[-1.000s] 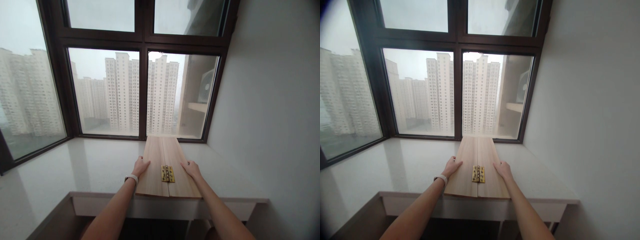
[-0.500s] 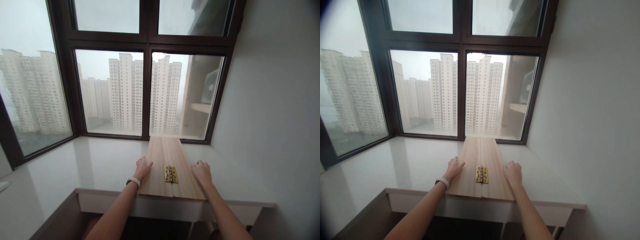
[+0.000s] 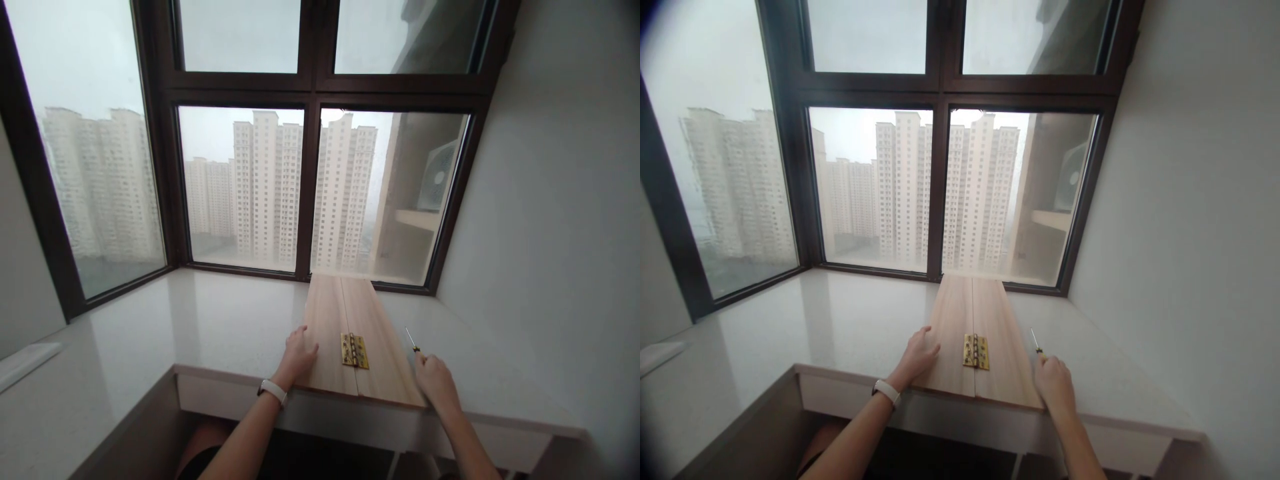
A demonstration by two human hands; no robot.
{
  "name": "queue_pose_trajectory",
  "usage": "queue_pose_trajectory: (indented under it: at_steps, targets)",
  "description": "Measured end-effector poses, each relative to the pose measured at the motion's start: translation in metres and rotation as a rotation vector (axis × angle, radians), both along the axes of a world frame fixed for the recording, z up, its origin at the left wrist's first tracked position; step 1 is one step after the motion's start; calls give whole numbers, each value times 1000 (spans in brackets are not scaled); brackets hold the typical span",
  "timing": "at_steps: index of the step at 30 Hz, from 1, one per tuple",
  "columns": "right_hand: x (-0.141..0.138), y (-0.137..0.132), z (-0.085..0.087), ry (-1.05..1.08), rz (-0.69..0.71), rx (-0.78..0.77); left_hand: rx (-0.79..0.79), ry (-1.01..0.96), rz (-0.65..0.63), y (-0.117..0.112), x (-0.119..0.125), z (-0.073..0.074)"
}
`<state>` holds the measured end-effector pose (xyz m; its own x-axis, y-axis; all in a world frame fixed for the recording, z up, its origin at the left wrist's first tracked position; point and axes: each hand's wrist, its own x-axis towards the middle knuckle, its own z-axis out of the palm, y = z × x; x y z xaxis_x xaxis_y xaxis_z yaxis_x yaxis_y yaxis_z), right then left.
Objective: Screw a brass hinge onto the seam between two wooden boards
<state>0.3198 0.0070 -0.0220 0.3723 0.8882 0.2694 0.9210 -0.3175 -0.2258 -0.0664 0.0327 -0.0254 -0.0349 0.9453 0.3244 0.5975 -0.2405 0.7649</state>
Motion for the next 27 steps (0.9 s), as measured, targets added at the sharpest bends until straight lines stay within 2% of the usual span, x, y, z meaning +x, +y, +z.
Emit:
queue_pose_trajectory:
  at_steps: [3, 6, 10, 21, 27]
  targets:
    - [-28, -1, 6, 96, 67, 48, -4, -77, -1, -3, 0, -2]
    - [-53, -5, 10, 98, 133, 12, -11, -119, -10, -5, 0, 0]
    - [-67, -9, 10, 67, 39, -10, 14, -93, -16, -10, 1, 4]
    - [-58, -15, 10, 92, 39, 3, -13, -110, -39, -22, 12, 10]
    - [-33, -14, 4, 63, 36, 9, 2, -76, -67, -25, 32, 11]
